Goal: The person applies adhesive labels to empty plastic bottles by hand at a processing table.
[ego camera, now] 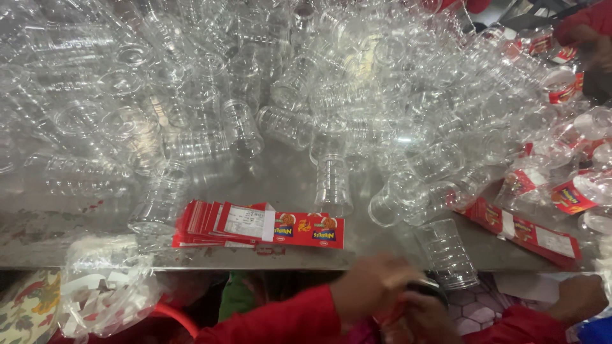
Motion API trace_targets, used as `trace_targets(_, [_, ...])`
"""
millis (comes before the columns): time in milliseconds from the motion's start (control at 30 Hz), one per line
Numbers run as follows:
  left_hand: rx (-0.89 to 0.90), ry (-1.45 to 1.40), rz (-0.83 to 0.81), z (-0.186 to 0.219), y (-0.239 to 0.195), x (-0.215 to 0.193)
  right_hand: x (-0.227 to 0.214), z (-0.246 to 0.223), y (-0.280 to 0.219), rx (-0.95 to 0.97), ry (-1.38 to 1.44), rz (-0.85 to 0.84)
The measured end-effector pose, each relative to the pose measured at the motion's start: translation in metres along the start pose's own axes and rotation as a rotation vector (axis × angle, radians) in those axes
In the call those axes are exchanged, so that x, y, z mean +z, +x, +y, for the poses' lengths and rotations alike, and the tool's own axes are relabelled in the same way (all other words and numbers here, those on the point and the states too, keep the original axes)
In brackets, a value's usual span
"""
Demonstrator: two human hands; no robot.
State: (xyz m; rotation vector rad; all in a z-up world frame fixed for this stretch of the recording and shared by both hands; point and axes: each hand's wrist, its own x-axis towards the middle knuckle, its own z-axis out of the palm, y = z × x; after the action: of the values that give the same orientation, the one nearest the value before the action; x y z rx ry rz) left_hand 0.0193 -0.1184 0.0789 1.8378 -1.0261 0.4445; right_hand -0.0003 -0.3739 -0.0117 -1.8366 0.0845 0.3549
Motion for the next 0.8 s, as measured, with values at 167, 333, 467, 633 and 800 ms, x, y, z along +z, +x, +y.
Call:
trace_targets(167, [-0.011, 0.359, 0.277, -0.059, 0.051, -0.021, -0.035, 0.026, -0.006, -0.198, 0.467, 0.395])
trace_targets(333, [-0.015, 0.405, 0.3, -0.078, 0.062, -0.003, -0.057, 0.052, 0.0, -0.263, 0.461, 0.576])
trace_targets(467, [-0.085, 0.292, 0.301, -0.085, 0.045, 0.029, -0.074, 0.058, -0.017, -0.137, 0.12, 0.62])
trace_targets(633, [-0.514, 0.164, -0.033, -0.093, 0.025, 0.027, -0.037, 0.019, -0.017, -0.432, 0.024, 0.616])
trace_targets(800, [-0.471, 0.092, 0.077, -0.059, -0.016, -0.008, -0.037, 0.006, -0.01, -0.388, -0.093, 0.623])
